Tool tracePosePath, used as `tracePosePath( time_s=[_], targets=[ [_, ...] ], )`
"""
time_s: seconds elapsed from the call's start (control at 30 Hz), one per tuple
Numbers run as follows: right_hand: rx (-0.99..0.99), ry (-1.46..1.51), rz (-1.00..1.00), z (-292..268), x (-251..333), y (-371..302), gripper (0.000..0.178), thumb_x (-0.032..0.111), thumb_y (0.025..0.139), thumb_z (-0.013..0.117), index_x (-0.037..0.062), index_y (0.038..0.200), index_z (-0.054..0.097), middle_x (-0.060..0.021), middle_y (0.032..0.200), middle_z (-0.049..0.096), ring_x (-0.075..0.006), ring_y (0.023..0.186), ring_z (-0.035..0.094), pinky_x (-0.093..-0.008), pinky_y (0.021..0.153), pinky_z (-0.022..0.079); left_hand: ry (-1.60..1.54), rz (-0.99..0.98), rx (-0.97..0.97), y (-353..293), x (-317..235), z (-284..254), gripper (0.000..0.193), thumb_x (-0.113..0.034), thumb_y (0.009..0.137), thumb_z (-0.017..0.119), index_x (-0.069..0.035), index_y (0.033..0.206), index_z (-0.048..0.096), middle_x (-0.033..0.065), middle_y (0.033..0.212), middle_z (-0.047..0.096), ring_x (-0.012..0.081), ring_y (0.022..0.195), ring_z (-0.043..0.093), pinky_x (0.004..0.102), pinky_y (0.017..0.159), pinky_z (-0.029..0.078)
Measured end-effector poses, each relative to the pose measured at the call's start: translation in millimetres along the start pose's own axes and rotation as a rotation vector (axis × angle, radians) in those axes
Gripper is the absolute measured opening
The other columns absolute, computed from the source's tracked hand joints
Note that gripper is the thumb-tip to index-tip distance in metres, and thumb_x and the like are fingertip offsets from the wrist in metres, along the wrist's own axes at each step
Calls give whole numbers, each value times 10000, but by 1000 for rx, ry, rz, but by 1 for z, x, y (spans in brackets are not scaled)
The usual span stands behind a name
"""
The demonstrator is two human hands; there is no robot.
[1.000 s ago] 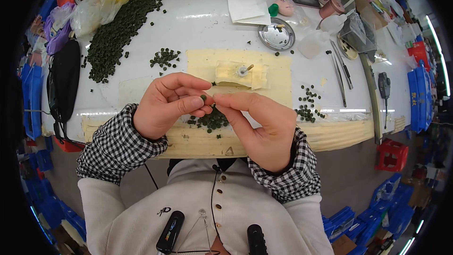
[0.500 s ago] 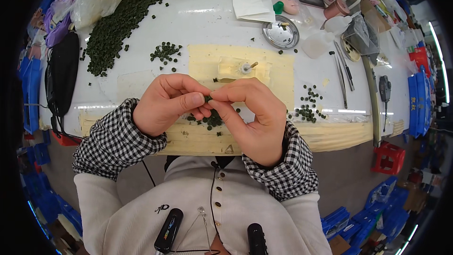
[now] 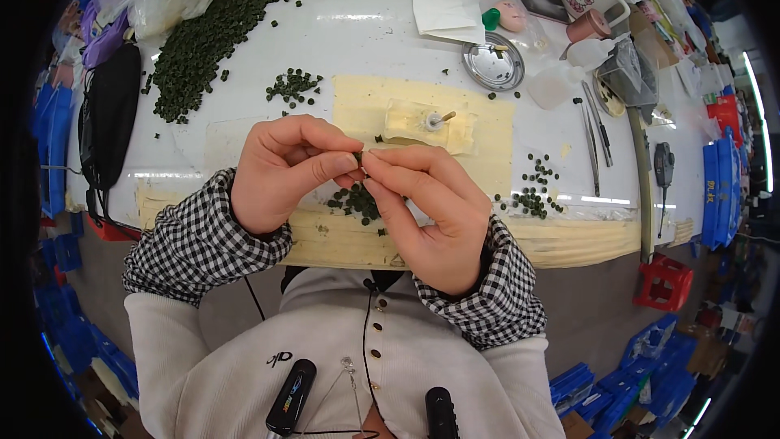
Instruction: The recorder is picking and sorting small green plastic parts on a white assembly board.
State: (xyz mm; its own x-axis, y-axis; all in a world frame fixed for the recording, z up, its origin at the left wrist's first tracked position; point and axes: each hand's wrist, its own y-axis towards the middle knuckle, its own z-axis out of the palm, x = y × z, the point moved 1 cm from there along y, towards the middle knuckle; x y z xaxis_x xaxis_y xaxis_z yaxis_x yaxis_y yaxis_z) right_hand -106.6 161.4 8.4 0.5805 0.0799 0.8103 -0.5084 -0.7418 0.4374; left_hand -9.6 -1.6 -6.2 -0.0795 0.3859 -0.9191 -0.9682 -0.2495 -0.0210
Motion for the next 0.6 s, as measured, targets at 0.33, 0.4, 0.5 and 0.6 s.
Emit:
tracePosePath(
  time_s=[0.33,0.4,0.5,0.6],
  targets=[
    [-2,72,42,-3,-3,-1,269,-64,836,641,-17,1099,669,-133,1062,626,-190,926,648,-260,797,523,216,191,34,0,-6,3,202,91,870,598,57,1062,652,131,952,648,159,852,645,257,782,533],
    [10,81,57,-3,-3,-2,276,-65,839,638,-14,1109,667,-133,1064,624,-190,928,645,-259,798,521,174,160,21,0,-5,3,202,84,873,600,55,1067,649,129,958,653,157,860,649,257,789,537],
    [33,87,50,-3,-1,0,290,-69,842,630,-13,1125,660,-132,1072,618,-187,925,642,-257,795,520,76,79,-10,1,-4,2,180,69,878,605,55,1052,646,124,961,662,154,865,658,260,796,547],
    [37,92,54,-3,0,0,296,-73,847,623,-12,1134,656,-131,1082,612,-182,926,638,-254,792,521,65,48,-22,1,-6,1,151,60,880,609,55,1027,645,118,954,669,154,862,665,262,797,555]
  ],
)
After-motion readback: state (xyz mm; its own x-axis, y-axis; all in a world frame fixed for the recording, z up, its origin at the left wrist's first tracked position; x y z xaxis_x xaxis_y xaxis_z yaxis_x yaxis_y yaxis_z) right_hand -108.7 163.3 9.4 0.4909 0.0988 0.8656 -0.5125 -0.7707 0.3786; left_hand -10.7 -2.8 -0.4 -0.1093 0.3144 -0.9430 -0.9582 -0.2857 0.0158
